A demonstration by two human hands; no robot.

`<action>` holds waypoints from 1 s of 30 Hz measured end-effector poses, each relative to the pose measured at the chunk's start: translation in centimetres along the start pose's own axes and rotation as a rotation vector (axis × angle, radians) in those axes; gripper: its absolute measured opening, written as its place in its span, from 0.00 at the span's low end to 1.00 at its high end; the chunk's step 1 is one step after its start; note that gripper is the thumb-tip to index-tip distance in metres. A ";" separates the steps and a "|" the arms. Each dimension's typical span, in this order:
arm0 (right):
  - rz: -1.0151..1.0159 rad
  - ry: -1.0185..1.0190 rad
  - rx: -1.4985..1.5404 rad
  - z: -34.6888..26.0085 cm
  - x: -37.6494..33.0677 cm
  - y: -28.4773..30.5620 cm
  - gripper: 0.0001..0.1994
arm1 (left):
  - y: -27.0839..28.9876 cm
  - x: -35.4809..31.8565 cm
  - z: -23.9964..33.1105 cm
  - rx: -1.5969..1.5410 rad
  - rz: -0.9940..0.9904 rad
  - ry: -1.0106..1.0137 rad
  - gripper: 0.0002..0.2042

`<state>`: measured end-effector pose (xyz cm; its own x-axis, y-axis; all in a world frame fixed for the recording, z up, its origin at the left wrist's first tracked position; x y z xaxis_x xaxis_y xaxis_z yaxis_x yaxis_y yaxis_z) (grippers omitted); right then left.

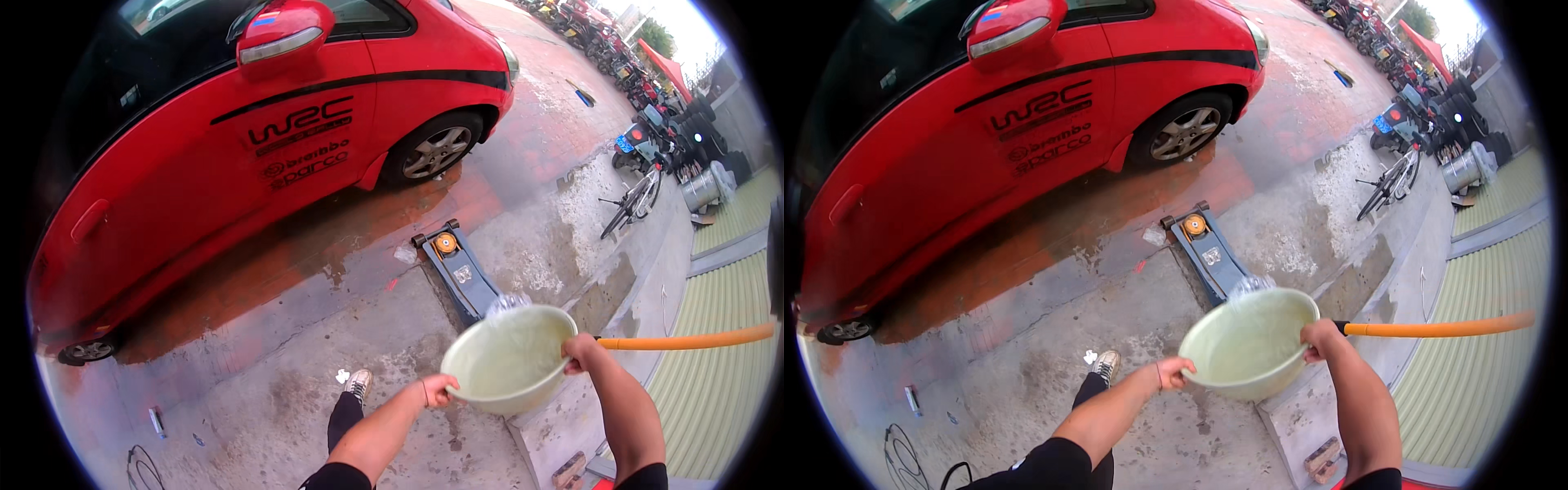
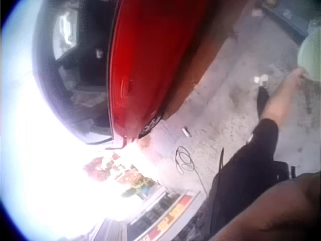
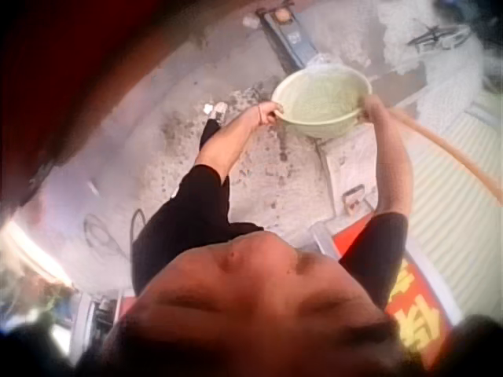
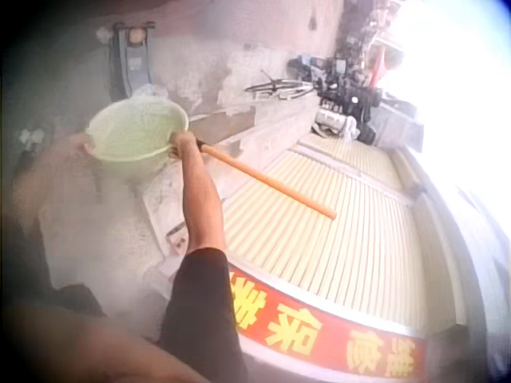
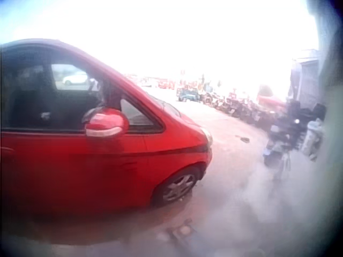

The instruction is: The person fills a yellow basin with water from a tap in a bathroom, carries it to a red car parked outside a garage, and pours the water over the car's body. The person repeats this process multiple times, refilling the basin and pouring water on the car.

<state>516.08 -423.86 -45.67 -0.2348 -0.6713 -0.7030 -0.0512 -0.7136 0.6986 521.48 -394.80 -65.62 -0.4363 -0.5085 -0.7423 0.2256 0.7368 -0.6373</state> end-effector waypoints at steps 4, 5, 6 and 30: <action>-0.050 0.017 -0.065 -14.8 8.0 -4.4 0.11 | 6.2 -2.7 13.4 0.183 0.183 -0.094 0.21; -0.158 -0.063 -0.103 -12.1 8.1 -7.7 0.11 | 8.2 -2.8 11.0 0.144 0.264 0.018 0.19; -0.178 -0.013 -0.090 -9.6 6.9 -9.8 0.11 | 10.3 -2.8 8.6 0.105 0.356 0.101 0.18; -0.366 0.010 0.791 25.4 -4.4 -10.9 0.12 | 28.2 -41.0 -41.4 -0.333 1.379 -0.396 0.21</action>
<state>493.06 -408.07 -46.75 -0.0636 -0.4315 -0.8999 -0.7818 -0.5389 0.3136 509.63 -334.72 -44.55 0.2262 0.6197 -0.7515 0.0253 0.7675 0.6406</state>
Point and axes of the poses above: each hand's wrist, its own x-axis towards the middle knuckle, its own y-axis out of the back of the hand, z = x × y, the point moved 6 cm from there along x, towards the middle knuckle, and after that the axes turned 6 degrees about z, right-handed, at the moved point
